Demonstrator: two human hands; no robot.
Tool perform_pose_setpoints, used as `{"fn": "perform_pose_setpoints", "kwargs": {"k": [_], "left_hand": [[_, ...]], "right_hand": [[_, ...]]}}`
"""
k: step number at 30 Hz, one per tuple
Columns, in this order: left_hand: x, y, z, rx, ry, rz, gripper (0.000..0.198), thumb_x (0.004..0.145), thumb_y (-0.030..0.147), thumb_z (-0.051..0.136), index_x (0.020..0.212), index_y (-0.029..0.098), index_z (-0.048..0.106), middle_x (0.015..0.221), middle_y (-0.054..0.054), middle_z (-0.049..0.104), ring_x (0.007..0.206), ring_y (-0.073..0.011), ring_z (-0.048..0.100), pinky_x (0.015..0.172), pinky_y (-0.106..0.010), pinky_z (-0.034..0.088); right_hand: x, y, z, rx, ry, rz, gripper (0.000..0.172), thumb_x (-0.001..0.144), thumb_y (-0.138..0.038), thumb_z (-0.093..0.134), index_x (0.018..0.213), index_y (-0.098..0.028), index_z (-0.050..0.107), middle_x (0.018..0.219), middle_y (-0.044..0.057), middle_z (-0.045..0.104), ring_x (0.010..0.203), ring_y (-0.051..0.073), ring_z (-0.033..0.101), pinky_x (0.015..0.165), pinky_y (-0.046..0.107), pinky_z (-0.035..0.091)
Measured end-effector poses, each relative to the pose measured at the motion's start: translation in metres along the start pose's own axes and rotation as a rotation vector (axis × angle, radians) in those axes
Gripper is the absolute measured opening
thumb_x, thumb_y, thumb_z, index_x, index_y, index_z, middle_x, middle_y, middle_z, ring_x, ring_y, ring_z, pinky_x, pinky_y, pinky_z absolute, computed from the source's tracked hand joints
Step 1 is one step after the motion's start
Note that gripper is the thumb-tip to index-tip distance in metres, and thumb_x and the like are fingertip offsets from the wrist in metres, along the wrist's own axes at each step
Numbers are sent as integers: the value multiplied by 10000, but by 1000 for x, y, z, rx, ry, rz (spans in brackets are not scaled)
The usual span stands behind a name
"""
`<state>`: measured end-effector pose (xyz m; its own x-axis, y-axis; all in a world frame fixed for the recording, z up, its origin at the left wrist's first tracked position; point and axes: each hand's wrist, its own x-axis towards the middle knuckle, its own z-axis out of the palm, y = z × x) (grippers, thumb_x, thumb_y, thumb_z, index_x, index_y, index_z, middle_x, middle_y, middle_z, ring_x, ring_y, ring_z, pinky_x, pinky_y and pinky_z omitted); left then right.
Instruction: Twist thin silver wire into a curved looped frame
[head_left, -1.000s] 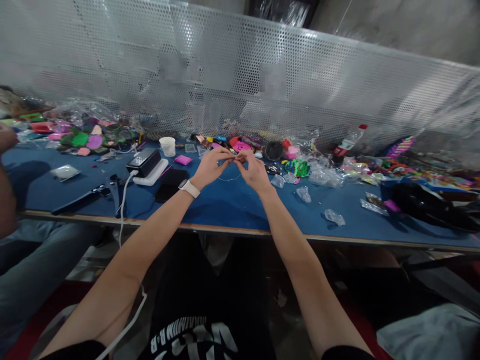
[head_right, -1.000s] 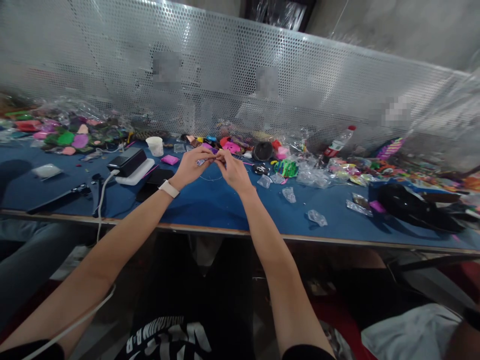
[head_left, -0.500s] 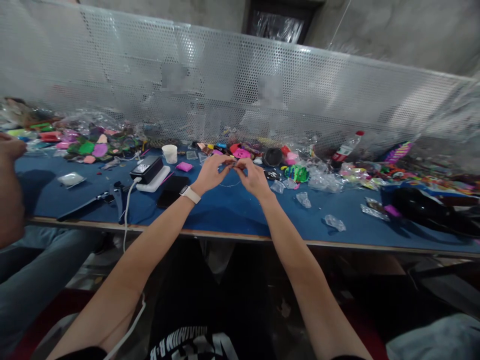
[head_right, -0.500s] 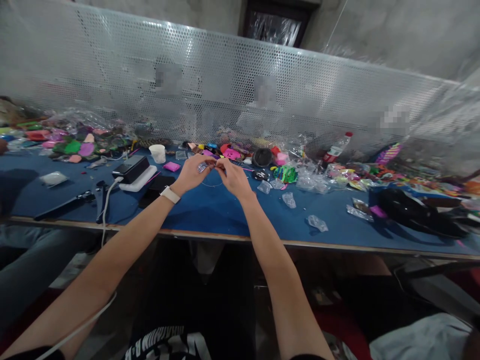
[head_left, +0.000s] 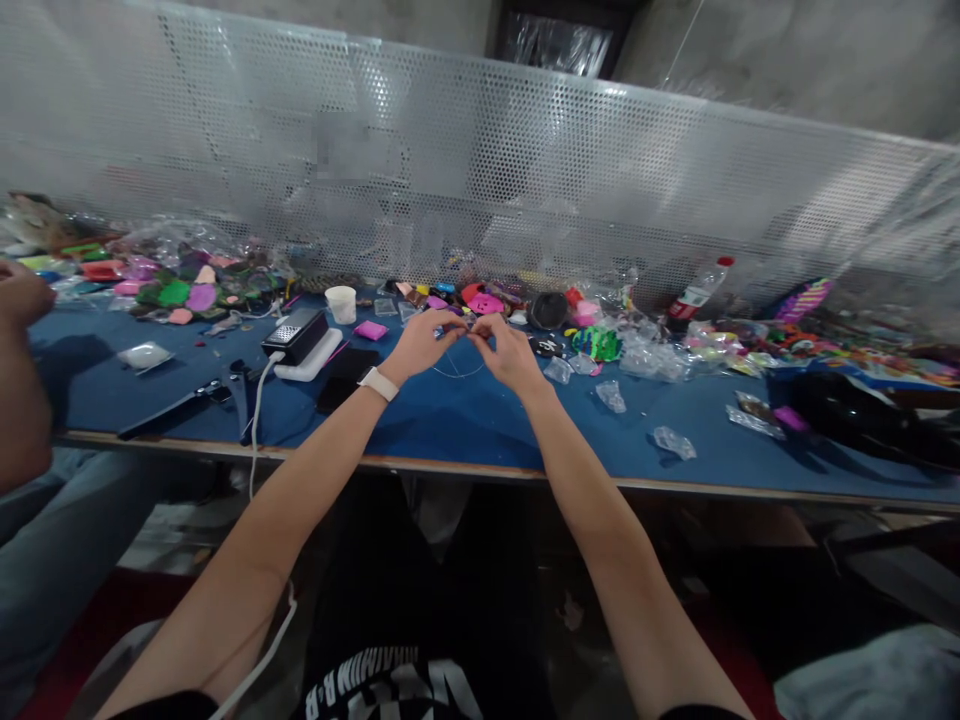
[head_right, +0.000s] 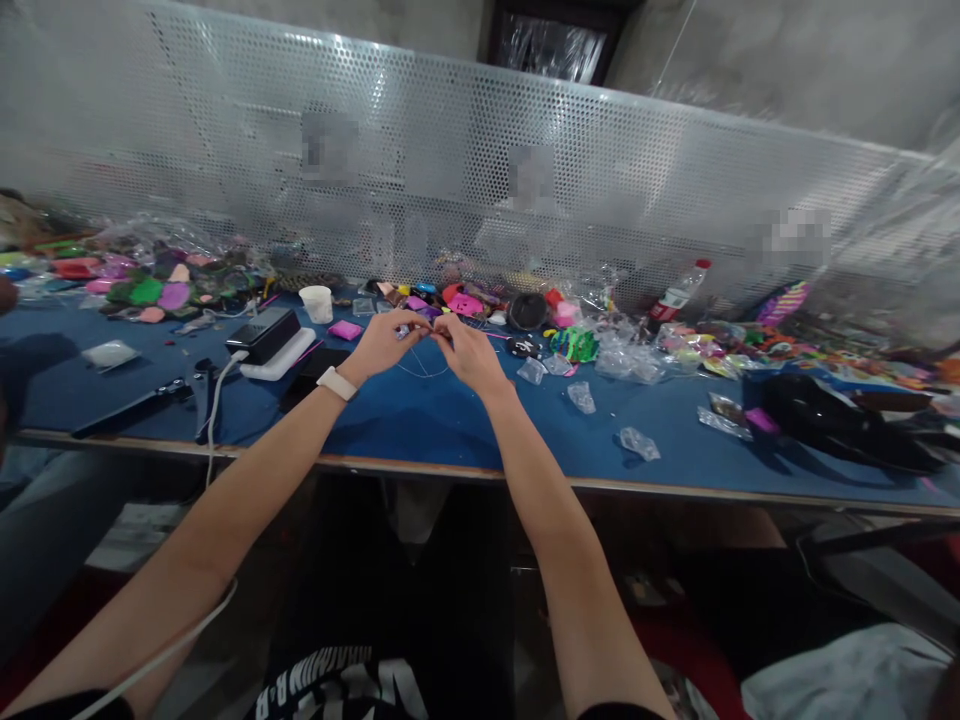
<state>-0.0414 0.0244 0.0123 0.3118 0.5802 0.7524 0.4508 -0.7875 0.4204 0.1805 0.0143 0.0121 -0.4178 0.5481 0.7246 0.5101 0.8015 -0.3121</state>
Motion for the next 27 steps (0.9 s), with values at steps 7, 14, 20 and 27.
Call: {"fn": "perform_pose_setpoints", "kwargs": {"k": [7, 14, 20, 27], "left_hand": [[2, 3, 2, -183, -64, -87, 160, 1022, 220, 672, 1135, 197, 783, 940, -68, 834, 881, -207, 789, 854, -380, 617], [0, 8, -1, -156, -59, -10, 150, 1001, 186, 686, 1136, 189, 750, 1027, -83, 830, 949, -202, 776, 893, -378, 611], [-3, 2, 3, 170, -77, 117, 164, 967, 284, 816, 1125, 255, 778, 1062, -62, 829, 1034, -261, 729, 992, -469, 545], [-2, -1, 2, 164, -39, 74, 137, 1029, 385, 751, 1023, 253, 789, 1011, -57, 819, 968, -243, 725, 948, -430, 540]], "right_hand": [[0, 1, 1, -24, -19, -38, 39, 1078, -297, 600, 1073, -258, 605, 949, 55, 732, 867, 256, 722, 831, 401, 581], [4, 6, 7, 249, 91, 73, 214, 1051, -400, 655, 1181, -266, 551, 953, 26, 739, 844, 215, 748, 849, 411, 620], [3, 16, 5, 395, 31, 115, 321, 992, -330, 691, 1244, -276, 499, 925, -2, 742, 797, 181, 742, 820, 391, 636], [4, -1, -3, 270, 18, 54, 259, 1008, -275, 633, 1235, -271, 509, 966, 37, 779, 874, 214, 766, 880, 411, 636]]}}
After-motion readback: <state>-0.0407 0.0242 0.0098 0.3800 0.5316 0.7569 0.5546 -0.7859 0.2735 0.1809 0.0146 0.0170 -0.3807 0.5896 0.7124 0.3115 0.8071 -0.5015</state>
